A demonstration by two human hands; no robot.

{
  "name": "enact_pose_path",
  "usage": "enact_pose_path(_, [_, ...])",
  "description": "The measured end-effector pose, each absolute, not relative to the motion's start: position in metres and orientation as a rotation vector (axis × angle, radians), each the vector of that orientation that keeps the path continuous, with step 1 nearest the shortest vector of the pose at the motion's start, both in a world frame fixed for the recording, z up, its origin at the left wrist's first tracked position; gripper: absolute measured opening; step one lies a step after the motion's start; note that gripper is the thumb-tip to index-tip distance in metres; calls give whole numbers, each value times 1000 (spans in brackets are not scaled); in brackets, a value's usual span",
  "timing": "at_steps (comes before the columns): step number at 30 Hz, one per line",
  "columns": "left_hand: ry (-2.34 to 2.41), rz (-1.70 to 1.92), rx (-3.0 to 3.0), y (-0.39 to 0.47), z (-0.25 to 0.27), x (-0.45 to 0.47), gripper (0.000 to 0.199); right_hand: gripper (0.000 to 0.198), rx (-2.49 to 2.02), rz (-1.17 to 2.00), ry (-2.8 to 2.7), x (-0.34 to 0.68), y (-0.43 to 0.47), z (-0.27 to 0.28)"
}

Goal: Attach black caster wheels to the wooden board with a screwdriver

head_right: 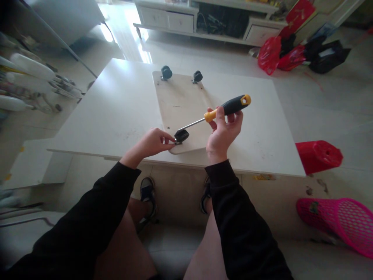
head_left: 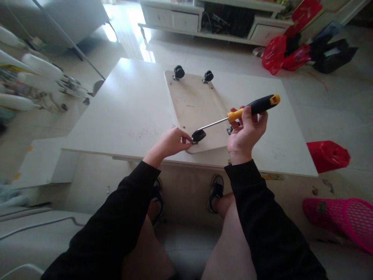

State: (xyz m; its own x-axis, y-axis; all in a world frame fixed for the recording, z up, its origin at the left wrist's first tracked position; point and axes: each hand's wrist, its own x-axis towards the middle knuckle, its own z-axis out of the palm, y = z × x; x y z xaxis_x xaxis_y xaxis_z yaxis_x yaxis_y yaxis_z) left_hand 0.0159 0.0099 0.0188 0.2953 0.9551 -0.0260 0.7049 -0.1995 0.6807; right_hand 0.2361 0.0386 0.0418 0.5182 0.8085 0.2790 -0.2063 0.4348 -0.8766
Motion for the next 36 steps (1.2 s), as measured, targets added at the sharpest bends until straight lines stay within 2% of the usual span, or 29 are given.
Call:
enact_pose_path(15, [1490,598,1867,12,7,22,5,43,-929,763,-768,234,41,42])
enact_pose_path(36, [1421,578,1843,11,8,21,7,45,-946,808,-743,232,40,46])
